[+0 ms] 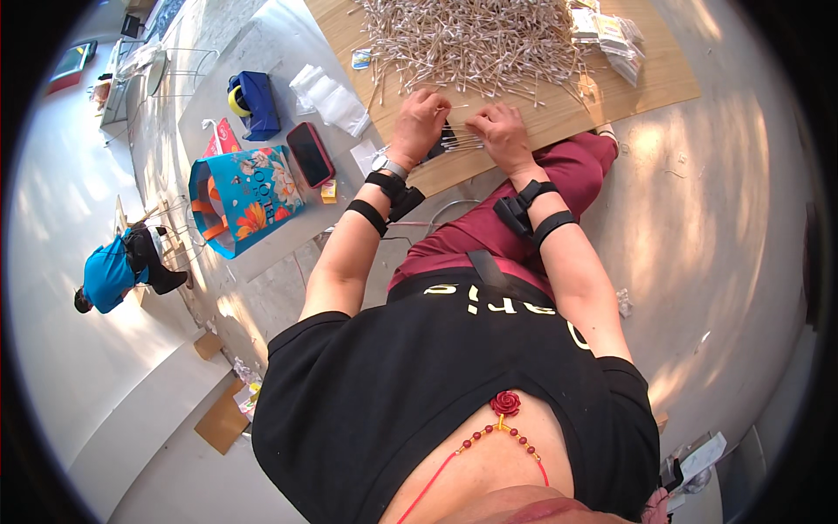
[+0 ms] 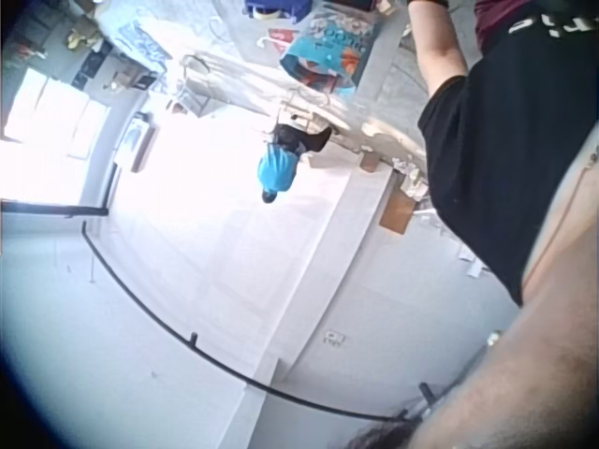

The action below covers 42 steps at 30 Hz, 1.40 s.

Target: The person places short thin strips side-by-side onto a small dark rectangular plate on a wooden surface.

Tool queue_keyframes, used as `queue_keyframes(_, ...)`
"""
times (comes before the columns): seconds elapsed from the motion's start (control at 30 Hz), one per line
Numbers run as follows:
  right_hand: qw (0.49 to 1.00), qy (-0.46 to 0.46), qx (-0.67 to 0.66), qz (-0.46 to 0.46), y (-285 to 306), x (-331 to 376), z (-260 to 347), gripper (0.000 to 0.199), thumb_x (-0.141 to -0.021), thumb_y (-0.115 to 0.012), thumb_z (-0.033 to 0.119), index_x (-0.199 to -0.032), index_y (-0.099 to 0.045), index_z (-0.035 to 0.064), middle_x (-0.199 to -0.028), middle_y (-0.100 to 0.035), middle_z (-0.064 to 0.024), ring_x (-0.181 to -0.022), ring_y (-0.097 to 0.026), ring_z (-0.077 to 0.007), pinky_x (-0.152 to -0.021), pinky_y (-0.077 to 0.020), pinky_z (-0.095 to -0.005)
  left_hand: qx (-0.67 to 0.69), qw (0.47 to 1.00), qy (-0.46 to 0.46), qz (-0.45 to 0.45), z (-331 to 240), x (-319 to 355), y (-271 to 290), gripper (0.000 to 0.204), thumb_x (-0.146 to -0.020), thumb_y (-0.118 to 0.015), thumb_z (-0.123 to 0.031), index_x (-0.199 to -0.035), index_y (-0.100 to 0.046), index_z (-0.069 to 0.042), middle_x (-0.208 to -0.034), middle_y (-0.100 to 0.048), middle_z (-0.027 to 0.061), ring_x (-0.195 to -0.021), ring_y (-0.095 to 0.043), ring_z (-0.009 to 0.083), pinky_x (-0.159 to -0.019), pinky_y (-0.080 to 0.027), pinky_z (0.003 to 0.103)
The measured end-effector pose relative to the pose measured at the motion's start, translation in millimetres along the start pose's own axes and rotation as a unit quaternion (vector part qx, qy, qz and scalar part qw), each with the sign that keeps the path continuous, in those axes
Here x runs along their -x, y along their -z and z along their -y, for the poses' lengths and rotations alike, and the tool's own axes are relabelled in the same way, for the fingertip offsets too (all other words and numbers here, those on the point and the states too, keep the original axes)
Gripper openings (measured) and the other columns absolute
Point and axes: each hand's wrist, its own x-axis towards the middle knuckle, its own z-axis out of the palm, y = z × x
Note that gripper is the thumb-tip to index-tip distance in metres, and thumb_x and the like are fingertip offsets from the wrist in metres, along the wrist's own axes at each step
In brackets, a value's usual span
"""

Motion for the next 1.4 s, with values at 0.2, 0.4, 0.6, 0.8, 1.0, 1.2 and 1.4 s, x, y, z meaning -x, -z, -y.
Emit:
queue_keyframes(0.2, 0.997, -0.051, 0.001, -0.052, -0.6, 0.5, -4.8, 0.011, -0.093, -0.076, 0.025, -0.097, -0.076, 0.0150, -0.097, -0.068, -0.0012, -0.096, -0.065, -0.0256, -0.085, -0.0479, -0.0408, -0.043, 0.999, -0.017, 0.016, -7.4, 5.7, -6.0, 0.004, -0.090, -0.075, -0.010, -0.094, -0.074, -0.008, -0.092, -0.069, 0.0085, -0.094, -0.066, 0.0311, -0.085, -0.052, 0.043)
queue_keyframes(0.4, 0.994, -0.076, -0.007, -0.079, -2.4, 0.6, -8.9, 0.012, -0.093, -0.076, 0.023, -0.100, -0.076, 0.0130, -0.096, -0.067, -0.0024, -0.095, -0.065, -0.0262, -0.083, -0.0480, -0.0398, -0.003, 1.000, 0.028, 0.009, -10.4, 10.3, -5.9, 0.012, -0.085, -0.078, -0.012, -0.096, -0.074, -0.010, -0.093, -0.068, 0.0090, -0.094, -0.064, 0.0325, -0.088, -0.050, 0.044)
queue_keyframes(0.6, 0.994, -0.074, -0.012, -0.082, -0.5, -2.6, -6.2, 0.011, -0.093, -0.076, 0.022, -0.099, -0.075, 0.0124, -0.098, -0.067, -0.0039, -0.096, -0.065, -0.0274, -0.085, -0.0483, -0.0406, -0.099, 0.991, 0.061, -0.064, 11.8, -15.3, -0.2, 0.027, -0.084, -0.080, -0.014, -0.109, -0.072, -0.011, -0.109, -0.064, 0.0112, -0.110, -0.060, 0.0343, -0.094, -0.047, 0.047)
queue_keyframes(0.8, 0.993, -0.076, -0.013, -0.086, -2.6, -1.7, -8.4, 0.011, -0.093, -0.076, 0.022, -0.100, -0.075, 0.0124, -0.099, -0.067, -0.0041, -0.097, -0.065, -0.0280, -0.086, -0.0485, -0.0409, -0.164, 0.985, 0.042, -0.021, 22.4, -17.7, 0.9, 0.015, -0.088, -0.077, -0.016, -0.100, -0.072, -0.009, -0.103, -0.064, 0.0126, -0.106, -0.061, 0.0352, -0.092, -0.048, 0.046)
queue_keyframes(1.0, 0.994, -0.079, -0.011, -0.071, -2.0, -0.5, -9.8, 0.013, -0.092, -0.076, 0.023, -0.103, -0.076, 0.0144, -0.100, -0.067, -0.0028, -0.100, -0.065, -0.0271, -0.087, -0.0481, -0.0403, -0.178, 0.983, 0.011, 0.052, 17.5, -5.8, 5.2, 0.007, -0.090, -0.074, -0.014, -0.095, -0.071, -0.010, -0.103, -0.065, 0.0124, -0.105, -0.061, 0.0345, -0.094, -0.048, 0.046)
queue_keyframes(1.2, 0.998, -0.057, -0.006, -0.041, 1.2, -2.2, -1.5, 0.017, -0.090, -0.078, 0.024, -0.106, -0.078, 0.0179, -0.101, -0.067, -0.0012, -0.102, -0.064, -0.0243, -0.087, -0.0464, -0.0408, -0.130, 0.985, 0.012, 0.114, 2.6, 0.2, 3.1, 0.009, -0.091, -0.073, -0.017, -0.096, -0.072, -0.010, -0.104, -0.065, 0.0106, -0.109, -0.062, 0.0324, -0.097, -0.047, 0.045)
queue_keyframes(1.4, 0.998, -0.060, -0.004, -0.027, 0.4, -1.4, -4.9, 0.012, -0.089, -0.080, 0.023, -0.100, -0.077, 0.0177, -0.100, -0.067, -0.0005, -0.101, -0.064, -0.0241, -0.087, -0.0459, -0.0409, -0.038, 0.995, 0.019, 0.095, -1.6, -6.2, -0.2, 0.007, -0.090, -0.073, -0.013, -0.095, -0.073, -0.008, -0.096, -0.069, 0.0124, -0.099, -0.066, 0.0333, -0.087, -0.052, 0.046)
